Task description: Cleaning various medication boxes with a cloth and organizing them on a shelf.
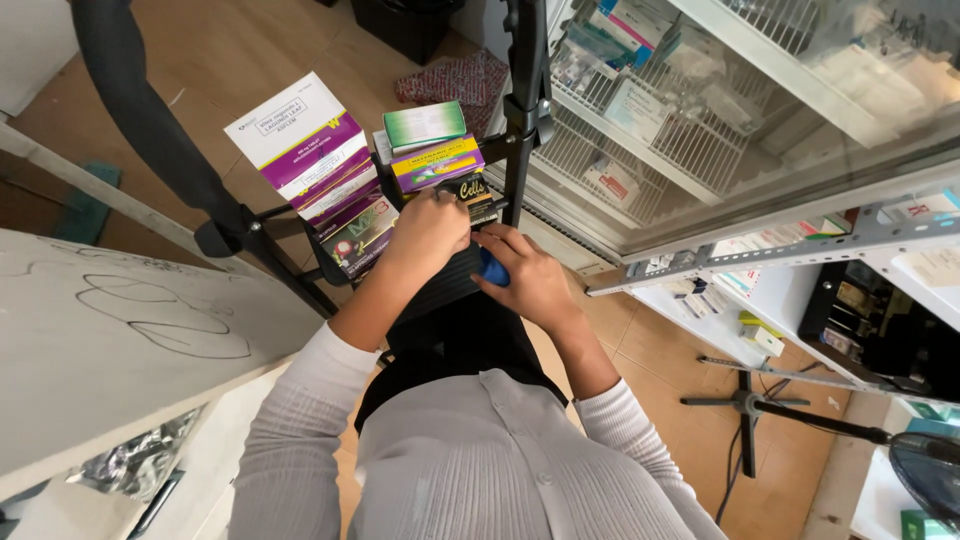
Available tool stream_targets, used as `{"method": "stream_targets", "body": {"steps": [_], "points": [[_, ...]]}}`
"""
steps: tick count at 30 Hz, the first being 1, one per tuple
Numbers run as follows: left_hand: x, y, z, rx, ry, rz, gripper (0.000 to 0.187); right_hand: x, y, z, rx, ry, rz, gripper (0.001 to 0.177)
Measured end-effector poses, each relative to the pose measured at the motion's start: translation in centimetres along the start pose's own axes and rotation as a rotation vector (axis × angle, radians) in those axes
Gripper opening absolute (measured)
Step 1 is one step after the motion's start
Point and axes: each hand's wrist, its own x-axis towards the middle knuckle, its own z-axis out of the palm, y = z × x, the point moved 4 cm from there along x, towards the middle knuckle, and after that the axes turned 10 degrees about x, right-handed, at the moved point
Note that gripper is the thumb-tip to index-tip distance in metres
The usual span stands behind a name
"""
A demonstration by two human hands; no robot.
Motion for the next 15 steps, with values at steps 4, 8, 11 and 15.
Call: {"method": "stream_targets", "body": {"steps": [4, 8, 11, 15], "points": [[0.2, -0.8, -0.5, -0.026, -0.007, 0.056, 0.023, 0.1, -0.1, 0.0, -0.033, 0.013, -0.043, 0.055], [0.3, -1.4, -0.7, -0.102, -0.051, 0.037, 0.020, 0.2, -0.3, -0.2, -0.042, 0.005, -0.090, 0.055], [0.8, -1.8, -1.5, -0.166, -0.066, 0.022, 0.019, 0.6, -0.3, 0.0, -0.024, 0.010, -0.094, 0.055], [0.9, -1.7, -2.0, -0.195, -0.070, 0.031, 0.016, 0.9, -0.1, 0.1, -0.041, -0.010, -0.057, 0.057]]}}
